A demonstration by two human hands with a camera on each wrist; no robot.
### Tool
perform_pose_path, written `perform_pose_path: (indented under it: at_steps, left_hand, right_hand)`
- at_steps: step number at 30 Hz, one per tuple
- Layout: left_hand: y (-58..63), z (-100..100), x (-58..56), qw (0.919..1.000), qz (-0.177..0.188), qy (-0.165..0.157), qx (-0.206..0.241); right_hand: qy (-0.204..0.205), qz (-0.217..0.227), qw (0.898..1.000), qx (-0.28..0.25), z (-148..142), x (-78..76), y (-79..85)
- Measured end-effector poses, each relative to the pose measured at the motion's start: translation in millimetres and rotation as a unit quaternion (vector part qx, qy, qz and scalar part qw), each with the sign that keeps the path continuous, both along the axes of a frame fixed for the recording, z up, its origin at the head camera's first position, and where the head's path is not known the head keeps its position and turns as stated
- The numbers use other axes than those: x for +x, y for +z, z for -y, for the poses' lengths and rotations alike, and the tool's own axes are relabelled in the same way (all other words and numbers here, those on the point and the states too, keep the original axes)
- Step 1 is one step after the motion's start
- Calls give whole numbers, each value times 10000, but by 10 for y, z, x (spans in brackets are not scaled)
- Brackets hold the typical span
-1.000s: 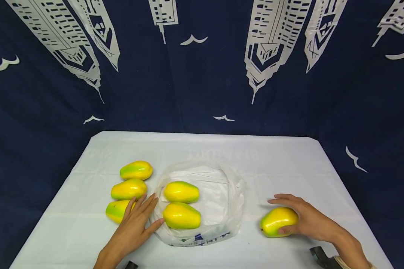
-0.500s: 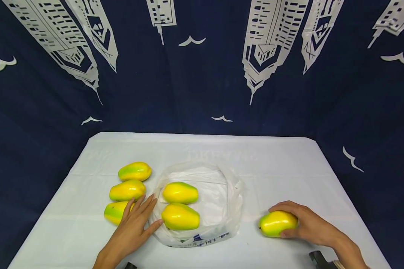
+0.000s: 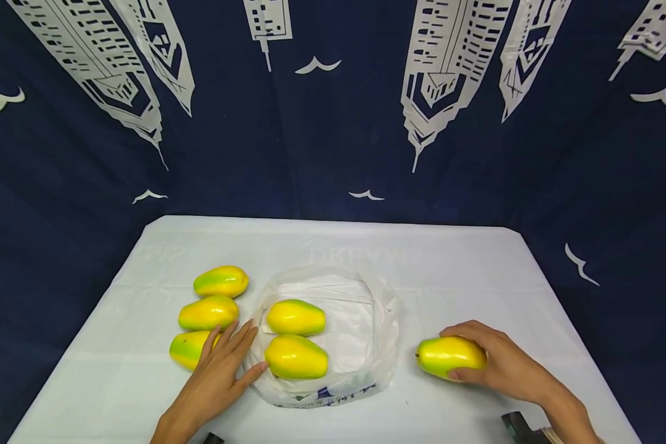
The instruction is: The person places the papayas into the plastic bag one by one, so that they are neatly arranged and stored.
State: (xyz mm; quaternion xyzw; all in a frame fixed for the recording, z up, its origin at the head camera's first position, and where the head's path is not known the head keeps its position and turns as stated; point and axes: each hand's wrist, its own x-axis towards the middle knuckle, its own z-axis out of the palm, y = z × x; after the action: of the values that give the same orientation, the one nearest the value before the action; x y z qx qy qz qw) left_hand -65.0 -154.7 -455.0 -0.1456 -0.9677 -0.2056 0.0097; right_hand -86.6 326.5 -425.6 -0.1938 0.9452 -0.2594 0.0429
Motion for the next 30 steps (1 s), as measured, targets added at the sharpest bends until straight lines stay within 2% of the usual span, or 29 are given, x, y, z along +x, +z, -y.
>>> perform_pose_path:
  at_steps: [5, 15, 23, 30]
  left_hand:
    - [3, -2, -2, 10000, 42, -11, -21]
    - [13, -5, -5, 10000, 63, 17, -46]
    - [1, 0, -5, 10000, 12, 38, -16]
    - [-2, 4, -12, 10000, 30, 27, -38]
  right_hand:
    - [-169, -88, 9997, 120, 74, -49, 66]
    - [-248, -661, 9973, -181, 305, -223, 162]
    - [-95, -1046, 9936, -407, 524, -431, 201]
    - [112, -1033, 9923, -672, 761, -646, 217]
